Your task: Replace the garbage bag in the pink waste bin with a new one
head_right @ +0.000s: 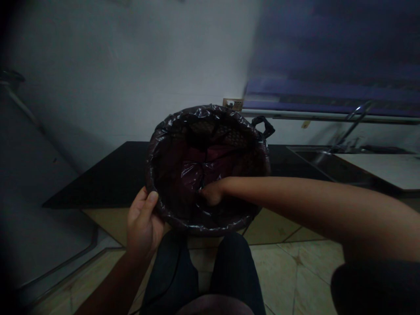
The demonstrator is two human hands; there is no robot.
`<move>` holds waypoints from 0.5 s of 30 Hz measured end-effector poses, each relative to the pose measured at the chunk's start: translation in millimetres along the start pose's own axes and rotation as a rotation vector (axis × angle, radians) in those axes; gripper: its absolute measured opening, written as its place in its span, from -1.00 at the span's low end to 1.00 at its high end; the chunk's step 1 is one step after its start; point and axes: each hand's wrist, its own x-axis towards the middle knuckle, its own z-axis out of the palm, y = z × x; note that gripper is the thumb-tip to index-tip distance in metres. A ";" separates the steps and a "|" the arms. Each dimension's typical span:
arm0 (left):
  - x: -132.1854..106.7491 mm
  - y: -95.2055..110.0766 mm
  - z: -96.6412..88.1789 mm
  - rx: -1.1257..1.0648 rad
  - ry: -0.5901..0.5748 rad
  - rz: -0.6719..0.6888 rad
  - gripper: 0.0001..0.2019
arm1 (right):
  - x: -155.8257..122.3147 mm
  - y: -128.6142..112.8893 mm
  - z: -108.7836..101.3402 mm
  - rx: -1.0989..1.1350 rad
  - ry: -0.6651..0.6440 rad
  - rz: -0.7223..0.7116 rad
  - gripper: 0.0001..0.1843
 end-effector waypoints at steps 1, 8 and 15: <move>-0.1 0.1 -0.2 0.001 -0.002 -0.001 -0.73 | -0.7 -0.2 -0.7 0.001 0.006 -0.011 -0.36; -0.4 0.1 -0.2 -0.019 0.004 -0.016 -0.69 | -12.7 -3.9 -8.6 -0.141 0.139 0.028 -0.48; -0.9 -0.8 0.8 -0.016 0.005 -0.004 -0.74 | -21.6 -25.3 -6.4 -0.181 0.145 0.043 -0.60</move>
